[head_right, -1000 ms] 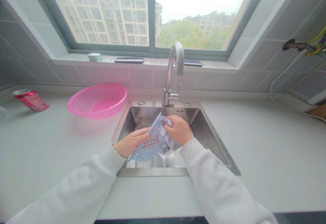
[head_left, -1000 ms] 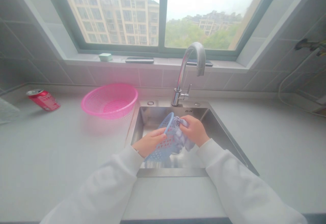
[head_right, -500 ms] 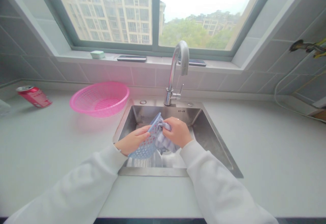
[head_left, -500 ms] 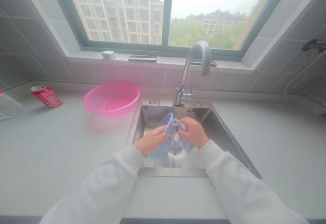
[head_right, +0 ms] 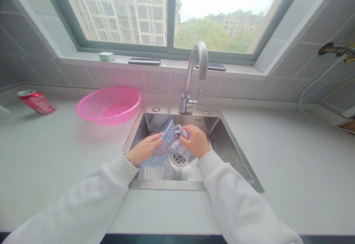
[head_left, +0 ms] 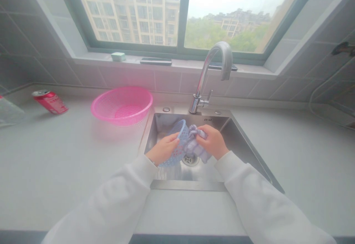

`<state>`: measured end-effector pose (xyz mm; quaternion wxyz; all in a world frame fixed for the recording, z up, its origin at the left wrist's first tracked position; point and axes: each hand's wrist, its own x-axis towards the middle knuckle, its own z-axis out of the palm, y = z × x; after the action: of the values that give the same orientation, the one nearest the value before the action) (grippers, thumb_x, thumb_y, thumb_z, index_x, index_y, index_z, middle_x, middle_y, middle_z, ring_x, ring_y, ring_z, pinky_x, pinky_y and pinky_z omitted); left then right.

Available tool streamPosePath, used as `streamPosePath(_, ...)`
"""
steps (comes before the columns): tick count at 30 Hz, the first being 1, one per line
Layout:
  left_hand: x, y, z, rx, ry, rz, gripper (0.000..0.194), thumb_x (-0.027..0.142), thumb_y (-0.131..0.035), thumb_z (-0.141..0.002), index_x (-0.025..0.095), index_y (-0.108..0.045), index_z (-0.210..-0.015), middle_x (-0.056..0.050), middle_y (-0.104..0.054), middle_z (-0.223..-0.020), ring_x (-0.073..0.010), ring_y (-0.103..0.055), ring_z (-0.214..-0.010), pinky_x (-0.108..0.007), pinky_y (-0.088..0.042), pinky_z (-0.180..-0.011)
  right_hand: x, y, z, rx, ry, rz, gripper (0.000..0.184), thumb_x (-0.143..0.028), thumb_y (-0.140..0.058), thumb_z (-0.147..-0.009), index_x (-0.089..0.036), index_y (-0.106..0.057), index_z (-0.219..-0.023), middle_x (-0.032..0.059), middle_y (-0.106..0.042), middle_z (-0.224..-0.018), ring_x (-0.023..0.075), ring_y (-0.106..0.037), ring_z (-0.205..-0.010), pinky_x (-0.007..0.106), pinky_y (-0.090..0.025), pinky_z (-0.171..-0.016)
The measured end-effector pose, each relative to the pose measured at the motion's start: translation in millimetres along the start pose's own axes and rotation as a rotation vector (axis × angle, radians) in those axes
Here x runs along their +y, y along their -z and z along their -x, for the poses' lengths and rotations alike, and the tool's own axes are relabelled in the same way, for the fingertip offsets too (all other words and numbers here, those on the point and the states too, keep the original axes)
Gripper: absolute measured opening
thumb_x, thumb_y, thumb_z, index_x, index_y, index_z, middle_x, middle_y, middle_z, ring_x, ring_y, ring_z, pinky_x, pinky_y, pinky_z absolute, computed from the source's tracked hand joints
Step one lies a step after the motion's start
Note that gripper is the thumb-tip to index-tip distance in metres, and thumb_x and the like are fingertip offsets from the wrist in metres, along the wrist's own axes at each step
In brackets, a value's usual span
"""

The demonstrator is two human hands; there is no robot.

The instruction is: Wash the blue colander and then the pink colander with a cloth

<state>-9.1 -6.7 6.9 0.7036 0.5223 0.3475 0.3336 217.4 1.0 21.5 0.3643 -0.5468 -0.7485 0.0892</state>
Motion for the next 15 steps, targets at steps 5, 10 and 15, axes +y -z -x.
streamPosePath(5, -3.6, 0.8, -1.5, 0.004, -0.007, -0.021, 0.053, 0.048, -0.062, -0.090, 0.023, -0.060, -0.137, -0.004, -0.069, -0.089, -0.0171, -0.062, -0.076, -0.032, -0.048, -0.076, -1.5, -1.7, 0.5, -0.016, -0.008, -0.002, 0.020, -0.029, -0.058, -0.080, -0.021, -0.072, -0.091, 0.0048, -0.073, -0.089, 0.0215, -0.067, -0.084, 0.033, -0.049, -0.077)
streamPosePath(10, -4.7, 1.1, -2.3, 0.093, -0.040, -0.058, 0.047, 0.049, -0.063, -0.089, 0.017, -0.067, -0.124, -0.008, -0.072, -0.098, -0.0199, -0.065, -0.083, -0.034, -0.049, -0.078, -2.4, -4.2, 0.3, -0.024, -0.009, -0.007, 0.020, -0.029, -0.058, -0.080, -0.021, -0.072, -0.091, 0.0046, -0.073, -0.090, 0.0217, -0.067, -0.084, 0.033, -0.049, -0.077)
streamPosePath(15, -4.4, 0.8, -2.8, 0.077, -0.038, 0.044, 0.052, 0.051, -0.071, -0.084, 0.015, -0.066, -0.122, -0.011, -0.073, -0.104, -0.0233, -0.067, -0.091, -0.038, -0.050, -0.085, -2.6, -4.2, 0.3, -0.015, -0.004, -0.002, 0.018, -0.027, -0.059, -0.080, -0.021, -0.072, -0.091, 0.0041, -0.073, -0.089, 0.0207, -0.067, -0.083, 0.032, -0.048, -0.075)
